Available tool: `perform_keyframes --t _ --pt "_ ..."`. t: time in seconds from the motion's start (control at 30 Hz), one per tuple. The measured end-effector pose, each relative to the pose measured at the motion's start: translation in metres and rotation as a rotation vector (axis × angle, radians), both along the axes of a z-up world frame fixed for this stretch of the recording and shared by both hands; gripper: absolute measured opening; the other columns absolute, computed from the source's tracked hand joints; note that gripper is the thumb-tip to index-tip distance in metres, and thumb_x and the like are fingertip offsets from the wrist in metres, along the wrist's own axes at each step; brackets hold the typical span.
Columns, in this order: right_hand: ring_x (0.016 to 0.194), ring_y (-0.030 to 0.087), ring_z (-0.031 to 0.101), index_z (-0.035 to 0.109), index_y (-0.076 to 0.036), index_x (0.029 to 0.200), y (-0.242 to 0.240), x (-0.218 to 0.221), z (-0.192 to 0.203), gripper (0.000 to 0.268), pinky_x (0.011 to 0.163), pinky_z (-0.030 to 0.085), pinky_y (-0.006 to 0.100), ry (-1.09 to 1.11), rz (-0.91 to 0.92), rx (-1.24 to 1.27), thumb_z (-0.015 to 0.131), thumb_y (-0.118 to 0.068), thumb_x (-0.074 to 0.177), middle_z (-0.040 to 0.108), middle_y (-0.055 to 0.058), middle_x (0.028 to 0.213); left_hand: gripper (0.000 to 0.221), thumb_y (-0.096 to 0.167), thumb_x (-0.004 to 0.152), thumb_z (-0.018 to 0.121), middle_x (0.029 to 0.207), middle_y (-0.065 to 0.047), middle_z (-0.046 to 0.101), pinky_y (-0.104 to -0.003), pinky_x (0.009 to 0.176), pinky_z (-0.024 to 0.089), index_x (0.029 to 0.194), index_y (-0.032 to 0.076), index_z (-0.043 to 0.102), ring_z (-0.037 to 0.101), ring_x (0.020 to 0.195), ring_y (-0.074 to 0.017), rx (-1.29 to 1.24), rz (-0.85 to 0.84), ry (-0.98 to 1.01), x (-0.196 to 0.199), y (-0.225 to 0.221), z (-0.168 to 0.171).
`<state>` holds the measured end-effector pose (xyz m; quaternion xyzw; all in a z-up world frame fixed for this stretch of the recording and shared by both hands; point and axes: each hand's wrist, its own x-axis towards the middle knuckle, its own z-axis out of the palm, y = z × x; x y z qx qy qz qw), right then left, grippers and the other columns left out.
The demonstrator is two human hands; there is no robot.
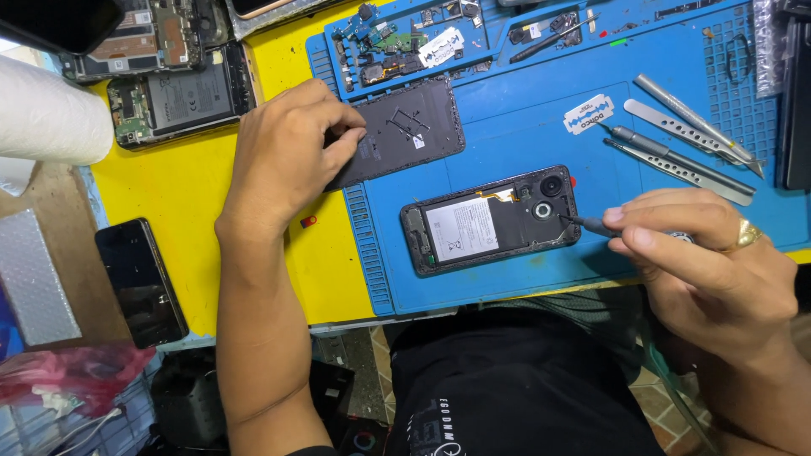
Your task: The person disassembles a smartphone on a blue mat, using a screwdriver to remove screws and a pry tool to separate the back cover. They then use tweezers to carefully remove small internal components and place them on the mat. Finally, they apply glue to the back cover.
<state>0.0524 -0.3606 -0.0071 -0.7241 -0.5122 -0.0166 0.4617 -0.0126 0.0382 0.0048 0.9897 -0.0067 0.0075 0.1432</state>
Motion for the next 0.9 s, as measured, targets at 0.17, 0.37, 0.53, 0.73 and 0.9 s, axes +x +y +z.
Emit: perform_keyframes --t 0.17,0.37,0.53,0.73,0.9 --pt "0.112 0.039 0.072 0.054 0.000 0.130 -0.003 0.000 0.000 0.040 0.103 0.066 0.045 0.018 0.000 -0.015 0.062 0.025 0.100 0.064 0.026 0.119 0.011 0.020 0.102 0.070 0.097 -0.004 0.066 -0.047 0.066 0.046 0.099 0.011 0.076 0.063 0.084 -0.0286 -0.135 0.019 0.072 0.002 -0.006 0.003" --pt "0.106 0.037 0.074 0.055 0.002 0.126 -0.002 -0.003 -0.004 0.036 0.098 0.068 0.046 -0.028 -0.036 0.048 0.067 0.023 0.099 0.065 0.028 0.115 0.019 0.026 0.110 0.047 0.106 -0.011 0.052 -0.052 0.071 0.041 0.104 0.009 0.052 0.055 0.086 -0.0360 -0.181 0.086 0.148 0.006 -0.017 0.004" --pt "0.099 0.039 0.075 0.054 0.005 0.123 -0.003 -0.003 0.000 0.027 0.092 0.068 0.048 -0.080 -0.136 0.118 0.066 0.015 0.102 0.067 0.032 0.106 0.027 0.030 0.112 0.042 0.101 -0.011 0.047 -0.054 0.068 0.040 0.098 0.007 0.048 0.052 0.083 -0.0363 -0.241 -0.007 0.118 0.014 -0.046 0.002" --pt "0.106 0.043 0.072 0.055 0.010 0.130 -0.005 0.001 0.010 0.038 0.094 0.063 0.044 -0.088 -0.184 -0.037 0.069 0.027 0.100 0.068 0.031 0.115 0.024 0.034 0.092 0.084 0.083 0.000 0.058 -0.035 0.059 0.046 0.082 0.014 0.075 0.057 0.071 -0.0163 -0.373 -0.415 -0.130 0.027 -0.101 -0.011" --pt "0.105 0.037 0.079 0.051 0.002 0.125 -0.007 -0.013 0.012 0.035 0.090 0.068 0.039 -0.047 -0.081 0.123 0.067 0.018 0.097 0.067 0.026 0.114 0.010 0.024 0.089 0.082 0.090 -0.001 0.060 -0.045 0.061 0.047 0.096 0.018 0.079 0.062 0.081 -0.0266 -0.437 -0.550 0.003 0.036 -0.141 -0.027"
